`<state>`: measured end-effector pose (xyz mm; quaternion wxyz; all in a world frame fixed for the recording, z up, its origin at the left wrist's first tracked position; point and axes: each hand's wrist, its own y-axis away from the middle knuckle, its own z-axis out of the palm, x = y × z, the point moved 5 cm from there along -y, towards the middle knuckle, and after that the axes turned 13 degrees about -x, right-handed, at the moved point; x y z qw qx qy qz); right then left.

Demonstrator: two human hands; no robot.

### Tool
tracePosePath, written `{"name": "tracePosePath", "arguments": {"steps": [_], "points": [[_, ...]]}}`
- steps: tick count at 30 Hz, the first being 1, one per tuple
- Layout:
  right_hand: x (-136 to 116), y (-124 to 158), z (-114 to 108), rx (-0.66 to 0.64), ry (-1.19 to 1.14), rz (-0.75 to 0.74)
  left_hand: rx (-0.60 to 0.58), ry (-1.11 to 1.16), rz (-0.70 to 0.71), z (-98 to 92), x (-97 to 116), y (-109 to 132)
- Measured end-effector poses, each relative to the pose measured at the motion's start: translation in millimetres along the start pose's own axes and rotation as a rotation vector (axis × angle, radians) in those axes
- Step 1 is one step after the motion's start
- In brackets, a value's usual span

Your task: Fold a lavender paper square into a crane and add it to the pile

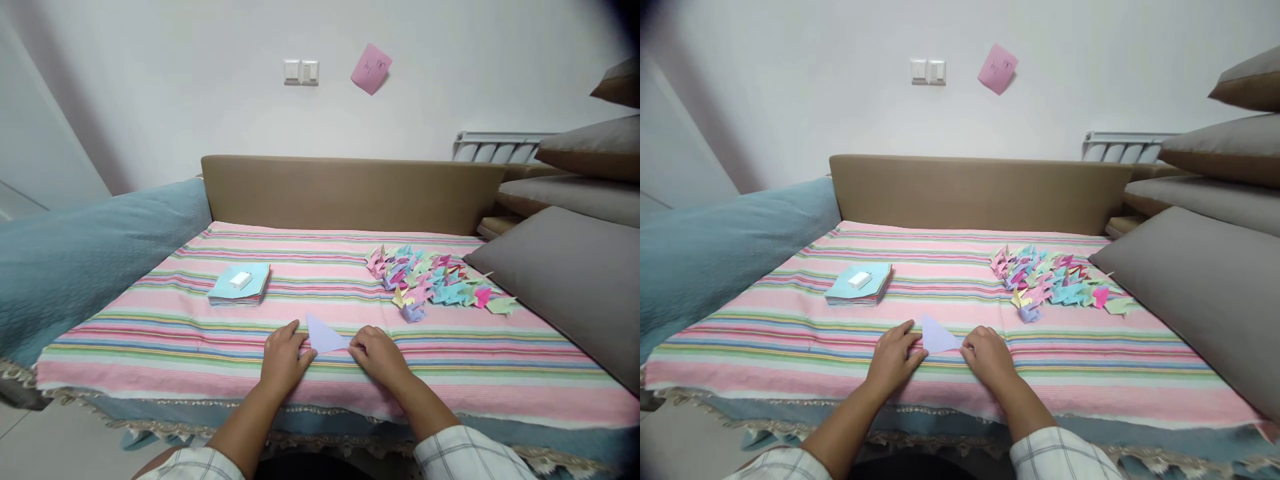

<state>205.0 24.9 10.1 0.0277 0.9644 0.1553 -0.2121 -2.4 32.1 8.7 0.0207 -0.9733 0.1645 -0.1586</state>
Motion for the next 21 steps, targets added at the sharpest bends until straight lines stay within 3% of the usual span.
{"name": "tracePosePath", "arguments": {"steps": [12, 21], "points": [[-7, -2, 7, 0.008, -0.118, -0.071, 0.076, 0.121, -0.032, -1.1, 7, 0], [-15, 2, 8, -0.075, -0.134, -0.14, 0.031, 0.056, 0.191, 4.1, 20, 2]]}}
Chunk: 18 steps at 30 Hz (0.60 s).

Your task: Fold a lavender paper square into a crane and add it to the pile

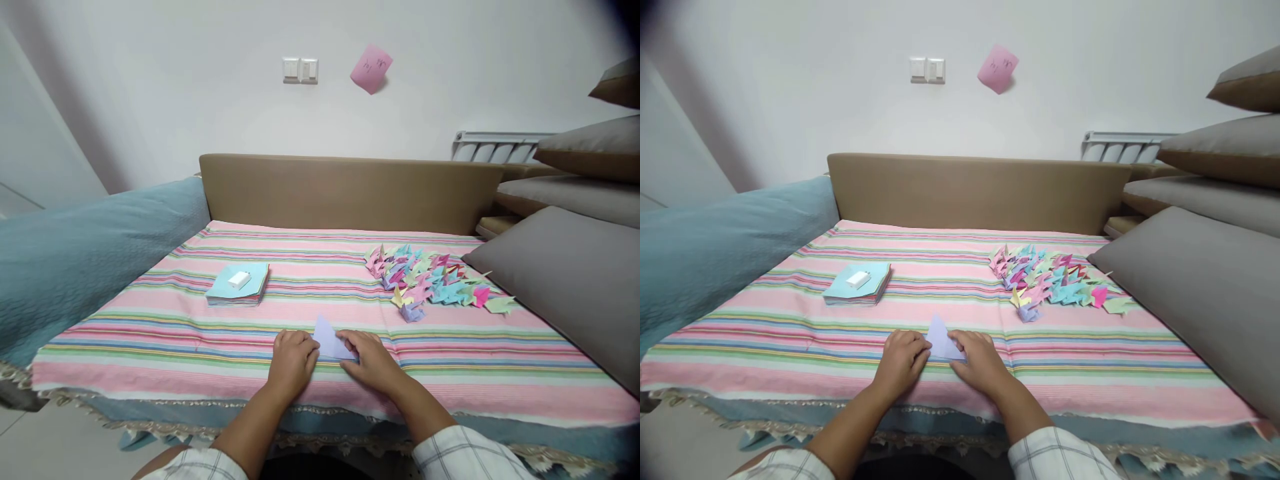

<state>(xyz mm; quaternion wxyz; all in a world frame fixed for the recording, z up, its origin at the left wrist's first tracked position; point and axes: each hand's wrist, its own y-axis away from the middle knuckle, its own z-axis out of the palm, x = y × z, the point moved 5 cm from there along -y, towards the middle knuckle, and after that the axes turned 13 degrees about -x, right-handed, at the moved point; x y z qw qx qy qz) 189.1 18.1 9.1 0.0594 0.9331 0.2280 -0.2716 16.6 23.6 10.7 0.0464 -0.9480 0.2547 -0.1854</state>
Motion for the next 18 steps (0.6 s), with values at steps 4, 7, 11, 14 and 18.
{"name": "tracePosePath", "arguments": {"steps": [4, 7, 11, 14, 18], "points": [[-6, 2, 3, -0.035, -0.015, -0.091, -0.018, 0.011, 0.008, -1.8, 1, 2], [-6, 0, 6, -0.017, -0.093, -0.124, -0.03, -0.006, 0.005, -2.3, 2, 2], [1, -4, 9, 0.016, -0.122, -0.123, -0.022, -0.048, 0.025, -2.2, 3, 2], [6, -7, 10, 0.069, -0.052, -0.113, -0.013, -0.056, 0.055, -1.5, 3, 1], [8, -12, 13, 0.1, 0.046, -0.064, -0.014, -0.011, 0.061, -0.2, -2, -1]]}}
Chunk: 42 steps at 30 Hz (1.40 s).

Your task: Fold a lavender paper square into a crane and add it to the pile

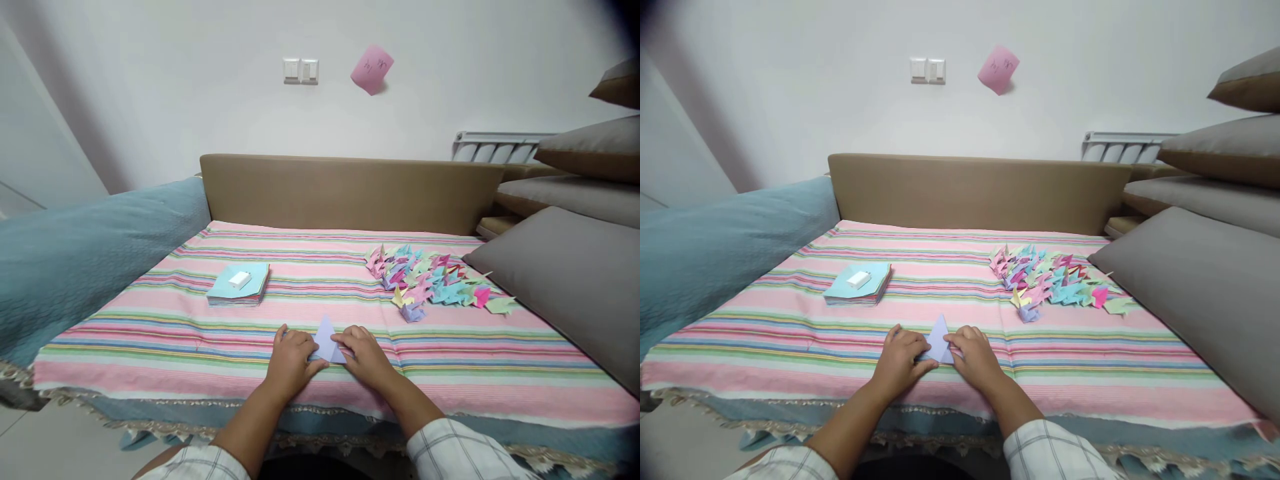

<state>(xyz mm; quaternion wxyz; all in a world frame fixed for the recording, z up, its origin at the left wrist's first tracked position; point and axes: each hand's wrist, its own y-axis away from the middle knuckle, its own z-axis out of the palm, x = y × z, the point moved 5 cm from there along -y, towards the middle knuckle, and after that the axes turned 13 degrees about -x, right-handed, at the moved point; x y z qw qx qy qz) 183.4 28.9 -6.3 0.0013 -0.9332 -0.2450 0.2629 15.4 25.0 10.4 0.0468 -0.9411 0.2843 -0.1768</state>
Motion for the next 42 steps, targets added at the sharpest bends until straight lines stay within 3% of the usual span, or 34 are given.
{"name": "tracePosePath", "arguments": {"steps": [4, 13, 21, 26, 33, 42], "points": [[-1, -4, 1, 0.016, -0.031, 0.042, -0.003, 0.029, -0.015, -1.2, -3, 0], [-1, -3, -8, 0.015, -0.241, -0.015, -0.004, 0.022, -0.022, -2.9, -4, -1], [-1, -2, -4, 0.054, -0.101, 0.059, -0.008, 0.055, -0.053, -0.3, -8, -3], [0, -4, -4, 0.145, -0.087, 0.186, 0.027, 0.058, -0.125, -1.3, -10, -6], [-2, -8, -2, 0.162, -0.016, 0.349, 0.071, -0.024, -0.192, -2.1, -6, -9], [-5, -10, 1, 0.179, 0.092, 0.37, 0.058, -0.054, -0.202, -3.0, -2, -9]]}}
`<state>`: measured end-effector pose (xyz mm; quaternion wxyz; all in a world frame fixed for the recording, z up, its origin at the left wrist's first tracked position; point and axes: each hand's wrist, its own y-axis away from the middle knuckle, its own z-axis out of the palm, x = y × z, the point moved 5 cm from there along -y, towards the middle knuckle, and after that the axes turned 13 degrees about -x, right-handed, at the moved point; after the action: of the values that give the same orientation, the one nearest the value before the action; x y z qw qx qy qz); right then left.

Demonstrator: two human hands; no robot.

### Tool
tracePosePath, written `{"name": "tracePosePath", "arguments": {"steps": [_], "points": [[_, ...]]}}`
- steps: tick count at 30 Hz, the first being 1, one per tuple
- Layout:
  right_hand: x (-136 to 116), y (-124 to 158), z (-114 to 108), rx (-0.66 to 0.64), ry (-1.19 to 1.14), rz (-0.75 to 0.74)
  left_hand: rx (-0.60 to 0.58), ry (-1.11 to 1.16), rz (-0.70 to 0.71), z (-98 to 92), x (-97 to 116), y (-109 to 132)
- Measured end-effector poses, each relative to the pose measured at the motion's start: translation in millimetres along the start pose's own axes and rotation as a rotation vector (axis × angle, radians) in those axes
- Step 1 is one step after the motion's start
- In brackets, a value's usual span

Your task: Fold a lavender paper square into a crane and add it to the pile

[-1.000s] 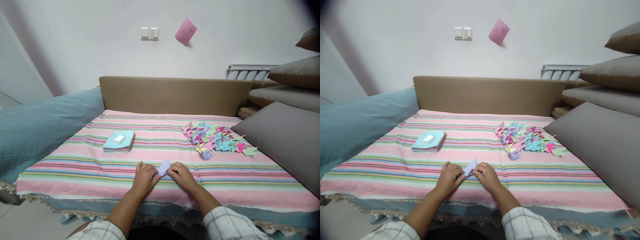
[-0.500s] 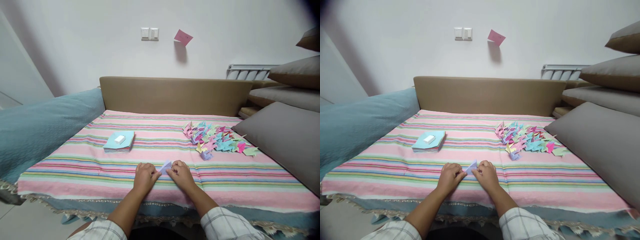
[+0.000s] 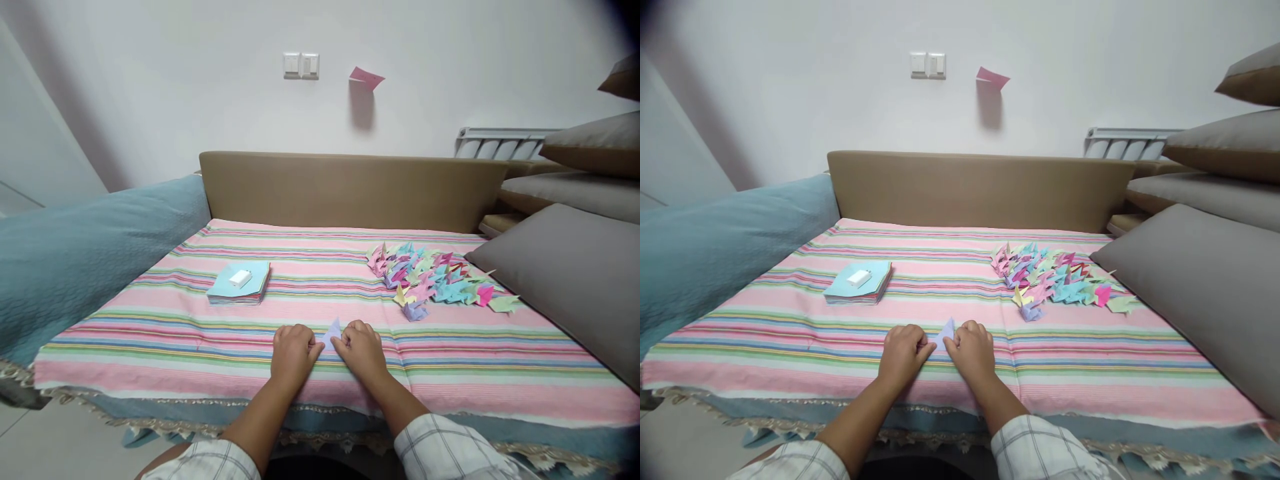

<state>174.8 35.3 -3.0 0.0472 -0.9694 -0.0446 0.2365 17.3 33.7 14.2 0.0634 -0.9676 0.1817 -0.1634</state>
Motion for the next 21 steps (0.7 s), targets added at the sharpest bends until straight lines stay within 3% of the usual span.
{"name": "tracePosePath", "arguments": {"steps": [6, 13, 21], "points": [[1, 3, 1, 0.053, -0.016, -0.034, -0.024, -0.04, 0.189, 10.4, 6, 0], [-7, 8, 7, 0.034, 0.041, -0.257, -0.03, -0.071, 0.204, 15.5, 3, -2], [-5, 5, 5, -0.032, 0.061, -0.12, -0.023, -0.073, 0.197, 15.5, 3, -3]]}}
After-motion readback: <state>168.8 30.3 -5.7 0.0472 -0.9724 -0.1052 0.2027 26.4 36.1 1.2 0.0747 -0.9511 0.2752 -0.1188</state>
